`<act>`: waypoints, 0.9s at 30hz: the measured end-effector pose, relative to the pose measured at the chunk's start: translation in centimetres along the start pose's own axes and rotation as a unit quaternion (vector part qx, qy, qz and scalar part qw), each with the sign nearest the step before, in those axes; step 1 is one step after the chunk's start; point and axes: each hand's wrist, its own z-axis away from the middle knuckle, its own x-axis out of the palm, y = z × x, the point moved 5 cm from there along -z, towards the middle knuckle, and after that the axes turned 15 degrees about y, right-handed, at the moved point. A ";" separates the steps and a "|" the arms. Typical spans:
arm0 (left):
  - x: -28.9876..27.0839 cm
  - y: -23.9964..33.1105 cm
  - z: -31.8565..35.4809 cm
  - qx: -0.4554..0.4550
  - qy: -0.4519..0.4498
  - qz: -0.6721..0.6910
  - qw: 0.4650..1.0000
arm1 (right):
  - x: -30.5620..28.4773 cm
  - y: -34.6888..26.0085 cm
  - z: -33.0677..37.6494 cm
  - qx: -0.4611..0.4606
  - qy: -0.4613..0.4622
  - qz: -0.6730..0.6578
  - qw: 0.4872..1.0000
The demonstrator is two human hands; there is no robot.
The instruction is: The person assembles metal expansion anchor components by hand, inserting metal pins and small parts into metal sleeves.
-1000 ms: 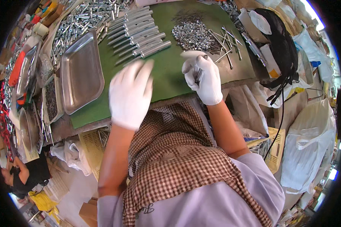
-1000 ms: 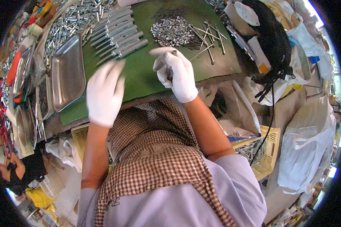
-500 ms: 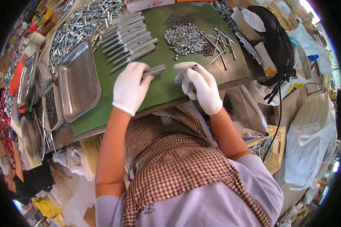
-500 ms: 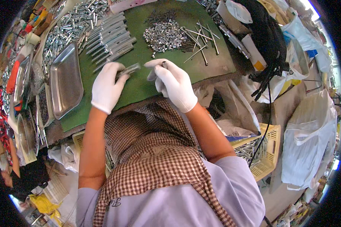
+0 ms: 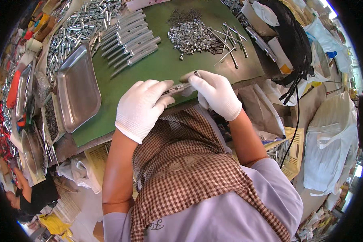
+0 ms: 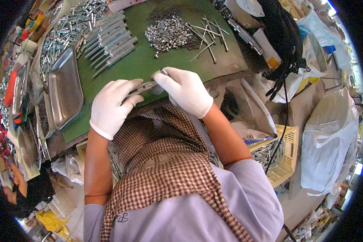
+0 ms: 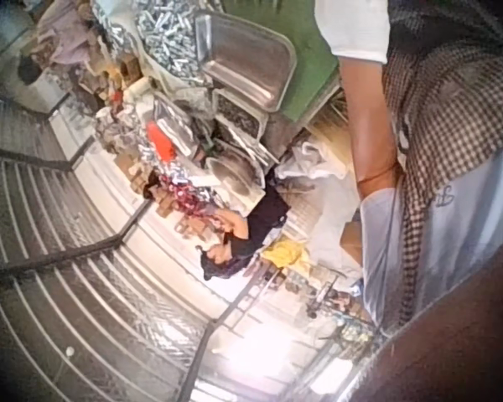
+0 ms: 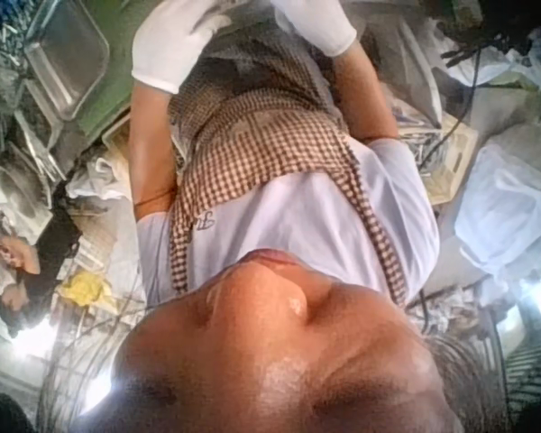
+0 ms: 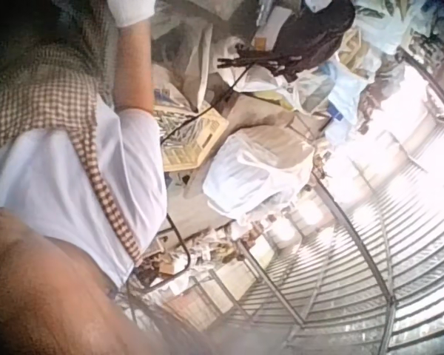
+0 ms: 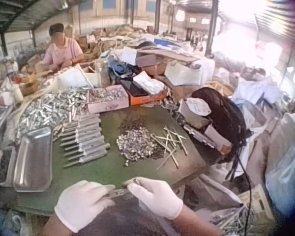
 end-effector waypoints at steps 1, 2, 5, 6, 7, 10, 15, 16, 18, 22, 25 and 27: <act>0.0 0.1 0.0 -0.001 0.000 0.000 1.000 | 0.1 0.3 -0.1 0.000 -0.001 0.001 1.000; 0.1 0.2 -0.1 -0.006 -0.002 -0.001 1.000 | 0.2 0.4 -0.2 -0.024 0.001 0.025 0.999; 0.4 0.3 0.1 -0.032 -0.022 0.006 0.999 | 0.0 0.0 -0.1 -0.036 0.014 0.053 0.998; 0.6 0.1 0.3 -0.053 -0.039 0.013 0.998 | -0.2 -0.1 -0.1 -0.024 0.026 0.057 0.998; 0.6 0.1 0.3 -0.054 -0.038 0.013 0.998 | -0.2 -0.1 -0.1 -0.025 0.026 0.058 0.998; 1.2 0.0 0.2 -0.046 -0.037 0.023 0.998 | -0.3 0.3 -0.2 -0.033 0.027 0.063 0.997; 1.5 0.0 0.1 -0.050 -0.006 0.031 0.998 | -0.5 0.2 -0.3 -0.126 0.040 0.055 0.990; 1.6 0.0 0.2 -0.050 -0.006 0.032 0.998 | -0.5 0.2 -0.3 -0.126 0.040 0.057 0.990; 1.7 0.1 0.1 -0.039 0.010 0.002 0.999 | -0.5 0.1 -0.3 -0.127 0.045 0.090 0.987; 1.5 0.7 0.3 -0.037 0.003 -0.023 0.999 | -0.6 0.2 -0.6 -0.111 0.027 0.107 0.988; 1.7 1.0 0.4 -0.029 -0.025 -0.062 0.997 | -1.2 -0.4 -1.6 -0.135 0.044 0.154 0.978; 2.8 1.3 0.5 -0.020 -0.053 -0.116 0.992 | -1.8 -1.6 -3.2 -0.237 0.130 0.228 0.936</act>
